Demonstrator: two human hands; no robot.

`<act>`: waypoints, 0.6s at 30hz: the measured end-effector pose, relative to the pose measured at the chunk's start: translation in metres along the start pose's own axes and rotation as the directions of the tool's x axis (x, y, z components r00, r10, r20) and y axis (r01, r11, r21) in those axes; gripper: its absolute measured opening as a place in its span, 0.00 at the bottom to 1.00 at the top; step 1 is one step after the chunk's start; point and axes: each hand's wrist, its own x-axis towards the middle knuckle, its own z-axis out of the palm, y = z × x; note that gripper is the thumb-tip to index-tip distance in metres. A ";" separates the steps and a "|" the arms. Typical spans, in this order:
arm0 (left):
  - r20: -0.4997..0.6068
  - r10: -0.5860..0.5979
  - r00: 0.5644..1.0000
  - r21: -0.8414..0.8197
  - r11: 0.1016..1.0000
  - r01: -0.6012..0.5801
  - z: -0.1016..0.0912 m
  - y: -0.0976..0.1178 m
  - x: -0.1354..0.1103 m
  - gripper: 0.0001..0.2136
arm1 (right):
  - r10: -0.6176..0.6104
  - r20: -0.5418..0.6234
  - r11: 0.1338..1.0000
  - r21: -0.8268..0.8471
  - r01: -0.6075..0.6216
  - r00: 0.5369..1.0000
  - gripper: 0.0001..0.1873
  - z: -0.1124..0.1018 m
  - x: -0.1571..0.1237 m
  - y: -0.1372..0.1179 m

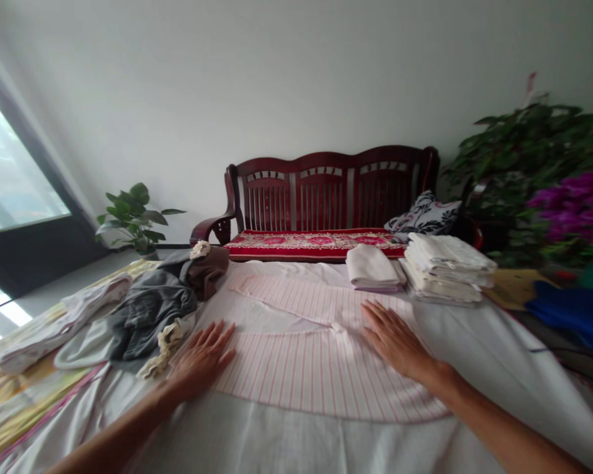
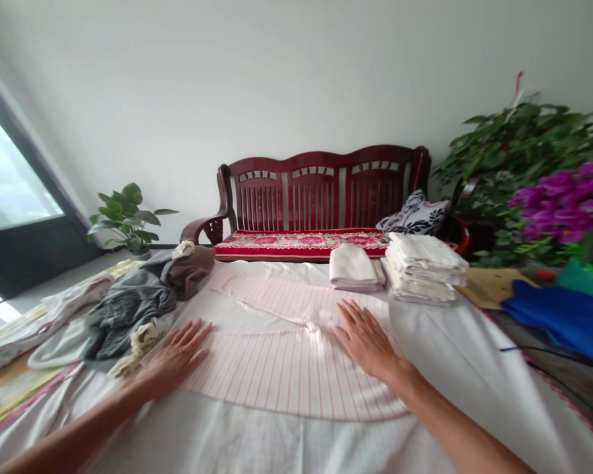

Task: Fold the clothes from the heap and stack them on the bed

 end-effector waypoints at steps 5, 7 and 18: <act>0.012 -0.035 0.999 -0.082 0.996 0.036 -0.008 -0.012 0.018 0.25 | 0.029 0.044 0.993 -0.113 -0.024 0.999 0.28 0.018 -0.018 0.051; -0.013 -0.063 0.998 -0.147 0.987 0.060 -0.020 -0.013 0.038 0.22 | 0.051 0.040 0.998 -0.047 -0.049 0.998 0.25 0.014 -0.015 0.060; -0.131 -0.281 0.951 -0.274 0.932 0.238 -0.061 -0.007 0.171 0.17 | 0.387 -0.077 0.920 -0.045 -0.391 0.919 0.21 -0.006 0.008 0.093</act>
